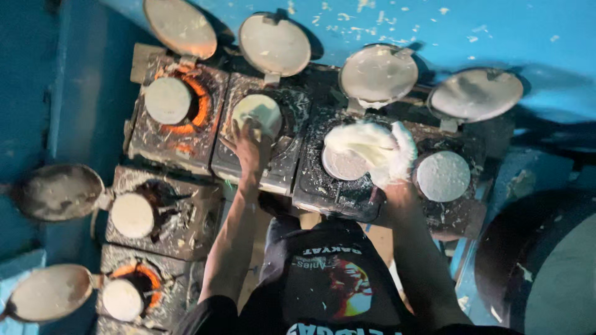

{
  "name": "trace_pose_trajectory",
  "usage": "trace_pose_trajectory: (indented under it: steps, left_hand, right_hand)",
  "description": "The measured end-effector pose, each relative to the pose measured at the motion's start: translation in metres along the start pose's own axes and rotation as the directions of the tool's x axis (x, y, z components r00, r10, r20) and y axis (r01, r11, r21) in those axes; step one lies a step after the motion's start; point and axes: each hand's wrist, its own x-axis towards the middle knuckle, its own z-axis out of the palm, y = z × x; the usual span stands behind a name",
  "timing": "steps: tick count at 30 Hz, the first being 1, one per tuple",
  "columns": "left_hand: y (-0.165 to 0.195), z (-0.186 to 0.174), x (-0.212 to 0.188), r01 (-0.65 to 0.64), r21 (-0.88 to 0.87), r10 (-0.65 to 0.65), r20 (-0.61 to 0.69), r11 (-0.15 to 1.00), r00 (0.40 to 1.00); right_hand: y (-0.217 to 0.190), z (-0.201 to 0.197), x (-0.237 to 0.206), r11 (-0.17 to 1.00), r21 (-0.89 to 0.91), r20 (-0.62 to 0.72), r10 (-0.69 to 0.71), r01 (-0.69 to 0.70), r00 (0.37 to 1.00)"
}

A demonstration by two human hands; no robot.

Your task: The person cooks round flatbreads on a row of gas stoves with round griddles, pressing and turning the dough by hand and wiping the griddles with a cloth. They transfer cooked flatbreads into a woven basket and take more dough from a large basin.

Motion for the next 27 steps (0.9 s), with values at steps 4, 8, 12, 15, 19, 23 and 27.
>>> trace_pose_trajectory:
  steps: [4,8,12,15,19,23,27]
  left_hand:
    - [-0.047,-0.043,-0.002,0.032,-0.701,-0.276,-0.238,0.713,0.931]
    - [-0.106,-0.128,-0.013,-0.276,-0.96,-0.451,-0.266,0.045,0.852]
    - [-0.188,-0.214,-0.053,-0.479,-0.784,-0.395,-0.616,0.395,0.681]
    - [-0.264,-0.253,-0.087,-0.323,-0.765,-0.378,-0.58,0.557,0.721]
    - [-0.336,-0.263,-0.144,0.169,-0.741,-0.518,-0.269,0.65,0.812]
    - [-0.363,-0.256,-0.185,0.148,-0.197,-0.179,-0.153,0.969,0.972]
    - [-0.381,-0.257,-0.205,0.216,-0.164,-0.226,-0.045,0.962,0.973]
  right_hand:
    - [0.035,-0.011,0.029,0.99,-0.056,-0.152,-0.134,0.126,0.979]
    - [0.076,0.004,0.067,0.957,-0.246,0.075,-0.136,0.151,0.988]
    - [0.137,0.046,0.104,0.859,-0.465,0.168,-0.151,0.214,0.974]
    - [0.192,0.075,0.127,-0.061,-0.679,0.735,-0.049,0.732,0.677]
    - [0.251,0.096,0.151,-0.477,-0.358,0.902,0.046,0.802,0.43]
    - [0.288,0.106,0.157,-0.662,-0.461,0.743,0.076,0.591,0.665]
    - [0.309,0.102,0.143,-0.757,-0.463,0.647,0.068,0.461,0.76]
